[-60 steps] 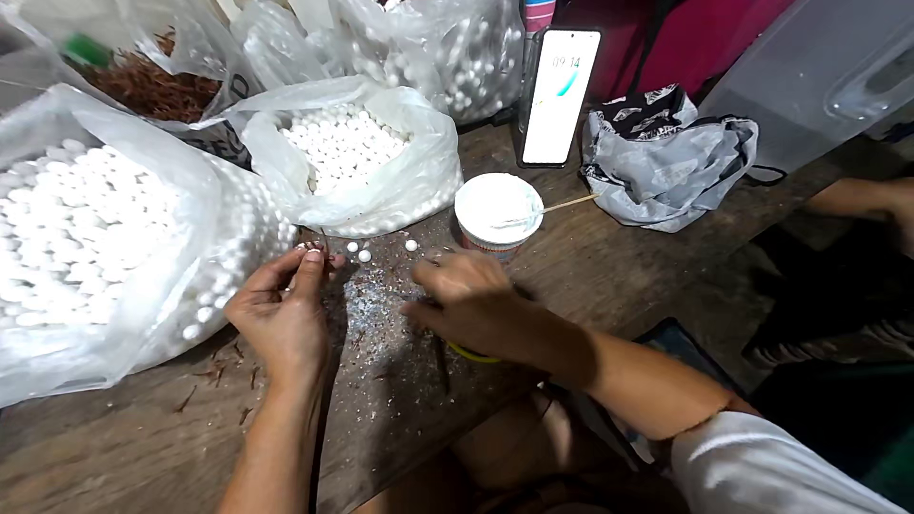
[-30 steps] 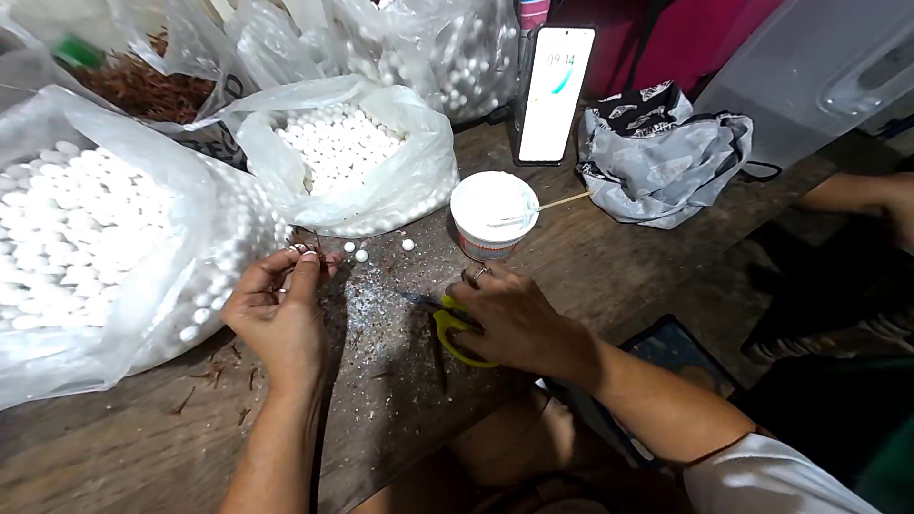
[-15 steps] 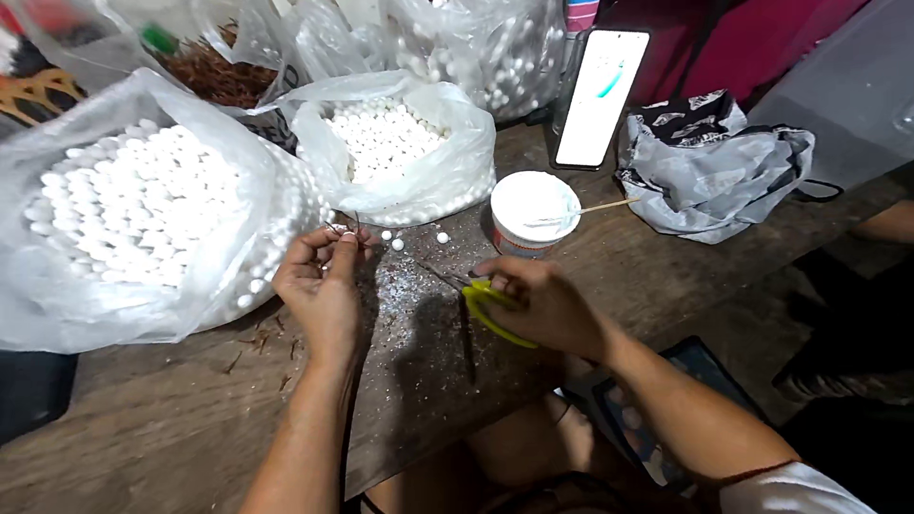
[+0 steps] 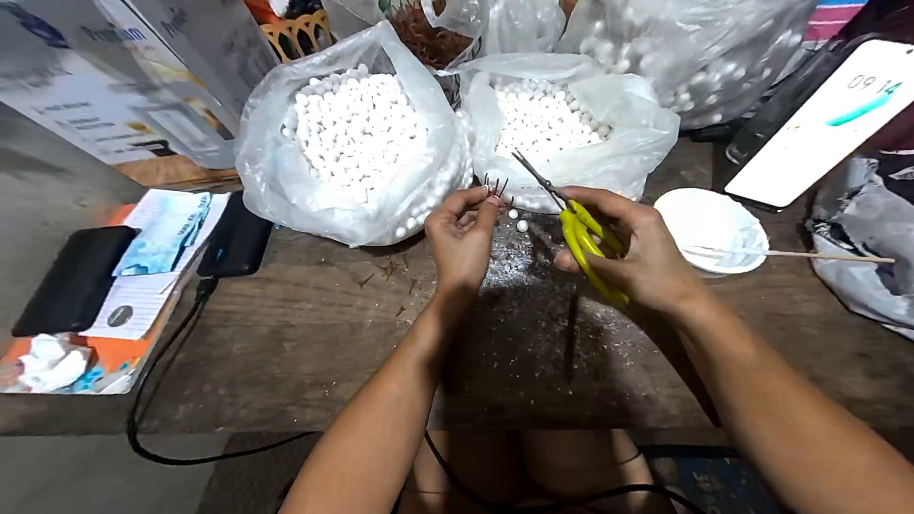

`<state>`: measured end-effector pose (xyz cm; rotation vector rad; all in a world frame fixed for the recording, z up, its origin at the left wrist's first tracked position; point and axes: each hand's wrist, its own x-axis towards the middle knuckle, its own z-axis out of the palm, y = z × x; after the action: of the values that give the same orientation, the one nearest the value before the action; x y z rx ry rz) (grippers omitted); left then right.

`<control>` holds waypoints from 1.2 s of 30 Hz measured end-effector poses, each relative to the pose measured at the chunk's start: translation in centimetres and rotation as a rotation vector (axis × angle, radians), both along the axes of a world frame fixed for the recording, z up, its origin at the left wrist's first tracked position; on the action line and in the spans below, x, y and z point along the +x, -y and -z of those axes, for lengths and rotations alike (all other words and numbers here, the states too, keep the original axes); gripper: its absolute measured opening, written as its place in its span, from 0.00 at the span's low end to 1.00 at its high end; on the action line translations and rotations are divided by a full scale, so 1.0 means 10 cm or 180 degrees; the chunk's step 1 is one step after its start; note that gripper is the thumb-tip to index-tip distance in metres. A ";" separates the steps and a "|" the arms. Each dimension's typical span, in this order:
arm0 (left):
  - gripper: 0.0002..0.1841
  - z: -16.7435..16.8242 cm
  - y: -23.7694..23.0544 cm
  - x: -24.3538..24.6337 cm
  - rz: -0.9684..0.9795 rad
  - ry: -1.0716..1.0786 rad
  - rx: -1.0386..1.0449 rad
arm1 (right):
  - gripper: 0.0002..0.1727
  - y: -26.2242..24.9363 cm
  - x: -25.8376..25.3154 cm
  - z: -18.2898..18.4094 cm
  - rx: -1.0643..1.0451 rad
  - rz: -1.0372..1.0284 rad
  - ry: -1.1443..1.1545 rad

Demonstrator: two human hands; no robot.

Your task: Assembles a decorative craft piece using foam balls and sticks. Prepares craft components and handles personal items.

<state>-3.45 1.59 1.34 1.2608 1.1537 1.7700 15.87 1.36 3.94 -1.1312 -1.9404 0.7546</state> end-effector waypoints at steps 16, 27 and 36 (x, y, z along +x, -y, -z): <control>0.03 0.03 -0.03 0.01 -0.0201 -0.0272 0.0306 | 0.36 0.07 0.01 0.06 -0.0039 0.0045 0.0271; 0.03 0.05 0.00 0.01 -0.0203 -0.0616 0.0329 | 0.34 0.05 0.01 0.09 0.0085 0.0080 0.0348; 0.03 0.05 -0.01 0.00 -0.0038 -0.0336 0.0233 | 0.34 0.06 0.01 0.08 0.0081 0.0102 0.0403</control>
<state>-3.47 1.70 0.86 1.4081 1.1661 1.7870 15.98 0.77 3.17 -1.2176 -2.0255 0.6533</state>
